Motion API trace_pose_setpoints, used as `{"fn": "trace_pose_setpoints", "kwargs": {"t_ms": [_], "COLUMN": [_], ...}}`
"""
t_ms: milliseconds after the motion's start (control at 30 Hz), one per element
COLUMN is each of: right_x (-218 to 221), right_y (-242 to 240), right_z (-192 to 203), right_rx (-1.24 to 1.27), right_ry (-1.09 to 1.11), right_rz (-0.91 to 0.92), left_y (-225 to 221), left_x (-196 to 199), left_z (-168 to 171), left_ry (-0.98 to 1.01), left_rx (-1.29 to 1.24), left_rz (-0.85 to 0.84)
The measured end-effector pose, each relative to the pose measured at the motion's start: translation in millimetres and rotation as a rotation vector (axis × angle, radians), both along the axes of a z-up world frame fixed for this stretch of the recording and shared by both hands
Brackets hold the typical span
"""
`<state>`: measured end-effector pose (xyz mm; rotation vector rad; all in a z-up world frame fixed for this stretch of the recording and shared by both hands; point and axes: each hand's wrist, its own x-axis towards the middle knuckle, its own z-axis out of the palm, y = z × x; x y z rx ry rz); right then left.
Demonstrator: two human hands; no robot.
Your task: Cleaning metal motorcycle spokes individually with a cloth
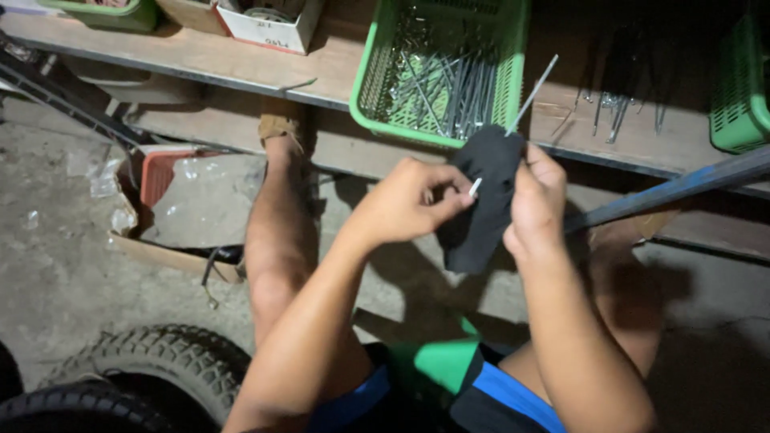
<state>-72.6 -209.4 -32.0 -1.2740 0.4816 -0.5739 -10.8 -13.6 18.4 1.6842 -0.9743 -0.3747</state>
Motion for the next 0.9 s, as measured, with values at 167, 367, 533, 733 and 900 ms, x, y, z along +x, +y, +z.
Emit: {"fn": "trace_pose_setpoints", "kwargs": {"t_ms": [167, 367, 533, 733, 900], "right_x": [-0.9, -5.0, -9.9, -19.2, -21.3], "right_y": [-4.2, 12.1, 11.4, 20.4, -17.1], "right_z": [-3.1, 11.4, 23.2, 34.7, 3.2], "right_rx": [-0.03, -0.137, -0.066, -0.251, -0.287], "right_ry": [0.03, 0.096, 0.04, 0.106, 0.232], "right_rz": [-0.022, 0.016, 0.028, 0.06, -0.005], "left_y": [-24.2, -58.7, -70.7, -73.3, -82.2], "left_x": [0.9, 7.6, 12.3, 24.0, 8.0], "left_z": [-20.7, -32.7, -28.8, -27.9, -23.4], "left_ry": [-0.006, 0.008, 0.018, -0.081, -0.193], "left_rx": [0.007, -0.059, -0.045, 0.103, 0.021], "left_rz": [0.132, 0.417, 0.55, 0.631, 0.58]}}
